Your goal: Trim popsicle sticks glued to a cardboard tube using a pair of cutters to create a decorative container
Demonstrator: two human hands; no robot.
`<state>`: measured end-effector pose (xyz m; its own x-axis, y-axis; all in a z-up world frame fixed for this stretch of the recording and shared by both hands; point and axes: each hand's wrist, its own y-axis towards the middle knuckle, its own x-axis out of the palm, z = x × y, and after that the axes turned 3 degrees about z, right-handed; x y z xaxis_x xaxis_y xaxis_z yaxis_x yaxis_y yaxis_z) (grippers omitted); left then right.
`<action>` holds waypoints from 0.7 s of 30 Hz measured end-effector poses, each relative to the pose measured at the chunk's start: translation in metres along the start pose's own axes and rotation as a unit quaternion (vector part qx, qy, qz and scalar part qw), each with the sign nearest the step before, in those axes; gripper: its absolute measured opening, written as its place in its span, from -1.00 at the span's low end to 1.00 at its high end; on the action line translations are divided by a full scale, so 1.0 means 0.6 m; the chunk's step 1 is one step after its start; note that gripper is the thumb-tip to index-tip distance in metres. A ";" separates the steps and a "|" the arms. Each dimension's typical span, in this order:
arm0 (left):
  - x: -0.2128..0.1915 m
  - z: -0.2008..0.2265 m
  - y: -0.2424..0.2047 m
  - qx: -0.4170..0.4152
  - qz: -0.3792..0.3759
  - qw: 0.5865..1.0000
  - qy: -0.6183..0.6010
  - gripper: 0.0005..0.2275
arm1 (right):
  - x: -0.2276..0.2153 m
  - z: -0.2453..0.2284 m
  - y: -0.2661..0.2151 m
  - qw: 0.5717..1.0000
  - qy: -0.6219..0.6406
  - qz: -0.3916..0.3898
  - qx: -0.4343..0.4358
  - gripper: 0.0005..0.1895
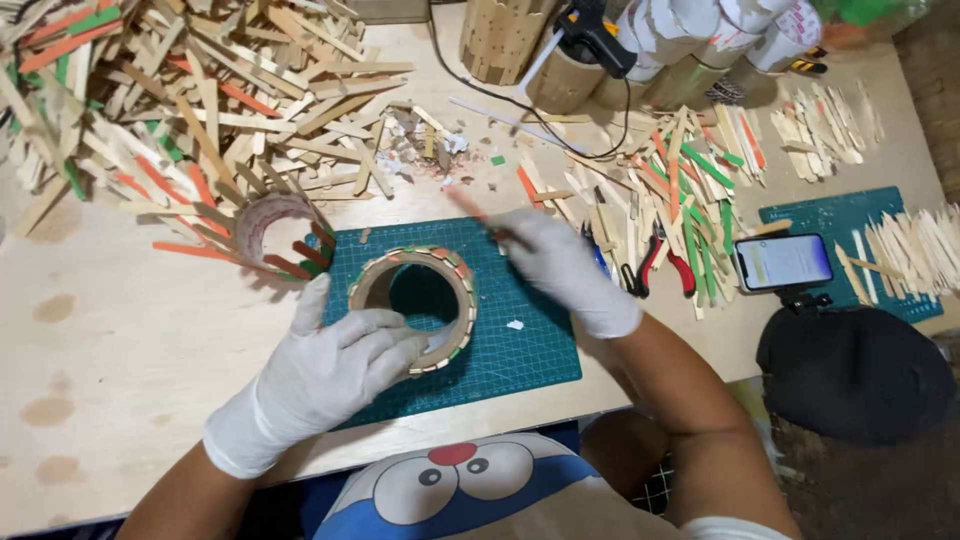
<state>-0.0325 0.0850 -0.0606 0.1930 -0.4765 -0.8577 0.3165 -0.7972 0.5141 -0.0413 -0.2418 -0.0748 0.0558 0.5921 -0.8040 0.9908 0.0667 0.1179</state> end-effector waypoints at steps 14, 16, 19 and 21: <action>0.021 -0.001 0.035 0.042 0.069 0.997 0.006 -0.80 | -0.060 0.013 -0.028 0.999 0.011 0.008 0.048 -0.73; 0.016 0.000 0.042 0.040 0.062 0.997 0.011 -0.80 | -0.038 0.011 -0.007 0.999 -0.013 -0.040 0.008 -0.68; 0.015 0.001 0.042 0.043 0.051 0.997 0.027 -0.80 | -0.036 -0.018 0.022 0.990 -0.049 -0.129 -0.016 -0.55; 0.019 0.001 0.040 0.044 0.048 0.997 0.040 -0.81 | -0.032 -0.005 0.032 0.983 -0.063 -0.173 -0.002 -0.49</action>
<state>-0.0232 0.0600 -0.0582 0.2926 -0.5242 -0.7998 0.2106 -0.7805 0.5886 -0.0238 -0.2495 -0.0555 -0.2690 0.4297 -0.8620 0.9527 0.2501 -0.1726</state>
